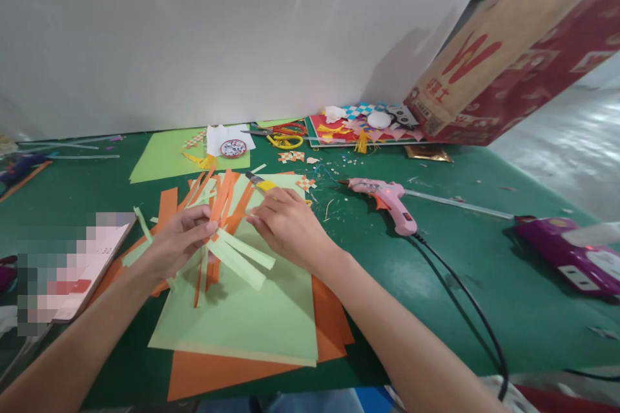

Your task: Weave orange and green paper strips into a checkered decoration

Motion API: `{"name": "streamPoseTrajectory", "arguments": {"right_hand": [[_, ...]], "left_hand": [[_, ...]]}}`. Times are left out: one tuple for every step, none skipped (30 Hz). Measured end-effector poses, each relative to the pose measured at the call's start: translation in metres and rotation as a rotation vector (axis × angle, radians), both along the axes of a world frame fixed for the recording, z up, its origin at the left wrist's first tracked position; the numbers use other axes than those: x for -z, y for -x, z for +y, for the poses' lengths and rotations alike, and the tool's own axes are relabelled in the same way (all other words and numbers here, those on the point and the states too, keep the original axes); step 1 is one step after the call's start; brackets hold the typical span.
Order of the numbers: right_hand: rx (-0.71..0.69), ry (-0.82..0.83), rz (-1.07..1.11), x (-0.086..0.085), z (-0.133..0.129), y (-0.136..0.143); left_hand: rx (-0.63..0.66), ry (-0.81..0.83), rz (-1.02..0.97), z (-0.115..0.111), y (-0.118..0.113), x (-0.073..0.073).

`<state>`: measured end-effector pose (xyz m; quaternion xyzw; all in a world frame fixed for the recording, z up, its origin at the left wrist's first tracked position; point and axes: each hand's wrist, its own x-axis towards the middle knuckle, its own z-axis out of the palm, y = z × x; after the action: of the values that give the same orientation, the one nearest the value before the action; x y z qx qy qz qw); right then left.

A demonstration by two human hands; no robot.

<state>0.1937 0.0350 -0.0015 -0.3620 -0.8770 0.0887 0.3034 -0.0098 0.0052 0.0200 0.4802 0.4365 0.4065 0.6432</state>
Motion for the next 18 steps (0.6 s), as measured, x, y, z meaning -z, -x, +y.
{"name": "streamPoseTrajectory", "arguments": {"right_hand": [[-0.007,0.001,-0.082,0.002,0.0,0.0],[-0.025,0.024,-0.137,0.003,0.0,-0.001],[-0.056,0.061,-0.164,0.004,0.0,-0.001],[-0.081,0.107,-0.163,0.004,-0.001,-0.001],[-0.094,0.16,-0.144,0.003,-0.003,0.0],[-0.094,0.216,-0.109,0.003,-0.005,0.001],[-0.087,0.281,-0.064,0.001,-0.007,0.003],[-0.089,0.365,-0.01,-0.001,-0.009,0.005],[-0.11,0.472,0.043,-0.004,-0.011,0.006],[-0.153,0.589,0.097,-0.007,-0.013,0.007],[-0.21,0.704,0.149,-0.011,-0.015,0.007],[-0.257,0.794,0.199,-0.015,-0.016,0.007],[-0.29,0.848,0.252,-0.018,-0.016,0.005],[-0.307,0.876,0.308,-0.021,-0.016,0.003],[-0.314,0.887,0.372,-0.023,-0.015,0.001],[-0.316,0.894,0.443,-0.023,-0.014,-0.001],[-0.309,0.901,0.517,-0.023,-0.013,-0.003],[-0.293,0.905,0.593,-0.021,-0.011,-0.005]], "left_hand": [[-0.007,0.0,-0.009,0.0,0.001,0.001],[-0.014,-0.003,-0.021,0.0,0.001,0.001],[-0.023,-0.01,-0.037,0.0,0.002,0.002],[-0.041,-0.021,-0.057,0.001,0.003,0.003],[-0.072,-0.036,-0.082,0.002,0.004,0.004],[-0.113,-0.05,-0.105,0.003,0.005,0.005],[-0.162,-0.067,-0.121,0.004,0.005,0.005],[-0.211,-0.078,-0.126,0.005,0.006,0.006],[-0.26,-0.089,-0.118,0.006,0.006,0.006],[-0.304,-0.094,-0.097,0.007,0.005,0.005],[-0.342,-0.093,-0.067,0.008,0.004,0.005],[-0.373,-0.09,-0.036,0.008,0.003,0.004],[-0.398,-0.085,-0.01,0.008,0.002,0.004],[-0.414,-0.077,0.011,0.008,0.001,0.004],[-0.421,-0.069,0.028,0.008,0.0,0.004],[-0.42,-0.064,0.043,0.008,0.0,0.004],[-0.412,-0.064,0.057,0.008,-0.001,0.005],[-0.4,-0.065,0.072,0.008,0.0,0.005]]}}
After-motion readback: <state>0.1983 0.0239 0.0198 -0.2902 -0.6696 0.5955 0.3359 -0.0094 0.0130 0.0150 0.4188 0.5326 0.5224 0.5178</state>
